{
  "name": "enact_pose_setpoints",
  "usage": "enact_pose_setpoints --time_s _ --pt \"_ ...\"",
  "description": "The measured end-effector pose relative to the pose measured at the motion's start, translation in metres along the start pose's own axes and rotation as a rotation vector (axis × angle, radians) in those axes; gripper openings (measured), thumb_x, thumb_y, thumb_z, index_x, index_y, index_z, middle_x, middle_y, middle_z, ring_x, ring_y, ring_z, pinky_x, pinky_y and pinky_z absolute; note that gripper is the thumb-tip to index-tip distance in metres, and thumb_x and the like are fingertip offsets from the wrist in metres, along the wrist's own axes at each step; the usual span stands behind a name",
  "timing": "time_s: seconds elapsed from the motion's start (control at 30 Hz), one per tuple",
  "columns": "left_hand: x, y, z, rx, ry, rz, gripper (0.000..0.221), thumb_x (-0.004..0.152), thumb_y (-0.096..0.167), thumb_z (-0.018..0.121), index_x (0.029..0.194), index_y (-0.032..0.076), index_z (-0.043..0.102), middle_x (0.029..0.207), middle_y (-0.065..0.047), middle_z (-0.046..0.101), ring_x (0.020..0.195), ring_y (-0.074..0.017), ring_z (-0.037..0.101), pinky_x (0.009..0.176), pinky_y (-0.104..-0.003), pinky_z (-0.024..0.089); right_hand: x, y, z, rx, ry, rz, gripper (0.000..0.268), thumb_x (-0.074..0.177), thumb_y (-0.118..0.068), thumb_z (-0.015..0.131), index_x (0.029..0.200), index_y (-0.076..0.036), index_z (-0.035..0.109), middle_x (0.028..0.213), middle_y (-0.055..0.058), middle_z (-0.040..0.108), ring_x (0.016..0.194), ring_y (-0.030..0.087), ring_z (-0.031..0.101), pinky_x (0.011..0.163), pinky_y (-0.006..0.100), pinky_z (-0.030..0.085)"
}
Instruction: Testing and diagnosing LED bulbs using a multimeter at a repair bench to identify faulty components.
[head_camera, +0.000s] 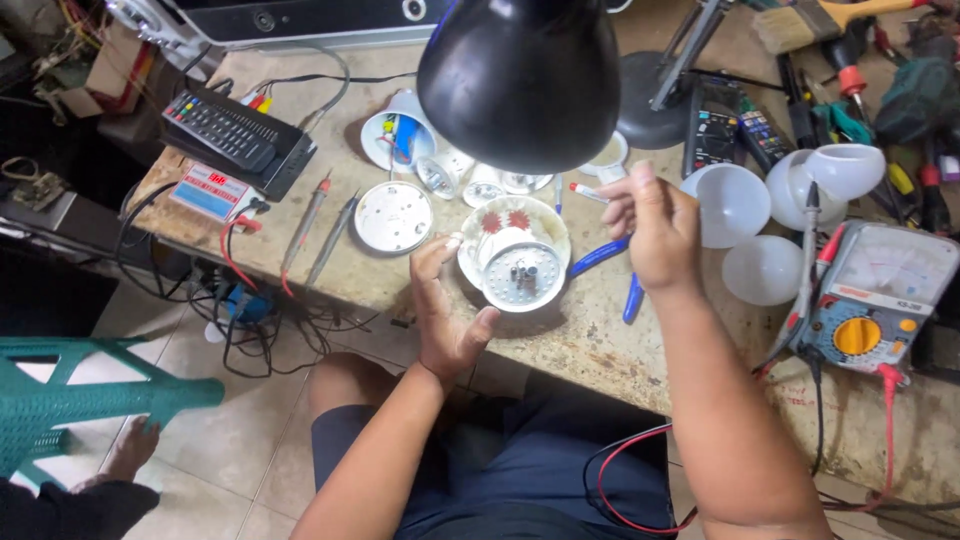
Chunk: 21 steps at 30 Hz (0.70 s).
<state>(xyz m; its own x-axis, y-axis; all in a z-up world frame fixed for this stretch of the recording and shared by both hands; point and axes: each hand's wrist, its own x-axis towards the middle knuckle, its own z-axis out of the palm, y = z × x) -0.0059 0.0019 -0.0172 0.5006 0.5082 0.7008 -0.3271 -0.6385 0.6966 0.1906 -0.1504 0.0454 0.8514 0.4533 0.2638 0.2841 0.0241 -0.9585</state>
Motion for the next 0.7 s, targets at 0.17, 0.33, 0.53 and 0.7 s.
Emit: enact_pose_setpoints --time_s 0.17,0.33,0.53,0.7 --pt "-0.042 0.001 -0.017 0.092 0.151 0.082 0.065 0.092 0.053 0.057 0.135 0.007 0.041 0.133 -0.015 0.041 0.127 -0.0339 0.044 0.12 -0.052 0.032 0.0 0.001 0.0 0.02 0.031 -0.02 0.054 0.118 -0.037 0.04 0.098 -0.002 0.076 0.067 0.01 0.064 0.055 0.012 0.061 0.057 0.021 0.054" --pt "-0.118 -0.001 -0.051 0.253 0.114 0.145 0.053 0.093 0.043 0.063 0.123 0.001 0.05 0.123 -0.017 0.046 0.117 -0.0389 0.052 0.11 -0.054 0.042 -0.001 0.004 0.001 -0.007 0.007 -0.054 0.056 0.12 -0.036 0.038 0.101 0.002 0.075 0.07 0.013 0.063 0.056 0.014 0.06 0.06 0.023 0.055" --pt "-0.186 -0.039 -0.09 0.367 -0.496 -0.345 0.028 0.099 0.037 0.063 0.082 0.016 0.068 0.075 -0.003 0.07 0.075 -0.0266 0.071 0.076 -0.042 0.056 0.0 0.008 -0.002 -0.004 0.024 -0.093 0.056 0.121 -0.035 0.039 0.1 0.002 0.075 0.07 0.013 0.063 0.056 0.014 0.061 0.06 0.023 0.057" --pt "-0.179 -0.042 -0.09 0.599 -0.789 -0.743 0.085 0.083 0.006 0.055 0.161 0.027 0.026 0.141 -0.022 0.046 0.118 -0.0476 0.054 0.099 -0.053 0.047 0.002 -0.009 -0.002 -0.003 0.171 0.024 0.067 0.107 -0.058 0.039 0.094 -0.002 0.075 0.069 0.007 0.063 0.055 0.013 0.059 0.056 0.019 0.047"
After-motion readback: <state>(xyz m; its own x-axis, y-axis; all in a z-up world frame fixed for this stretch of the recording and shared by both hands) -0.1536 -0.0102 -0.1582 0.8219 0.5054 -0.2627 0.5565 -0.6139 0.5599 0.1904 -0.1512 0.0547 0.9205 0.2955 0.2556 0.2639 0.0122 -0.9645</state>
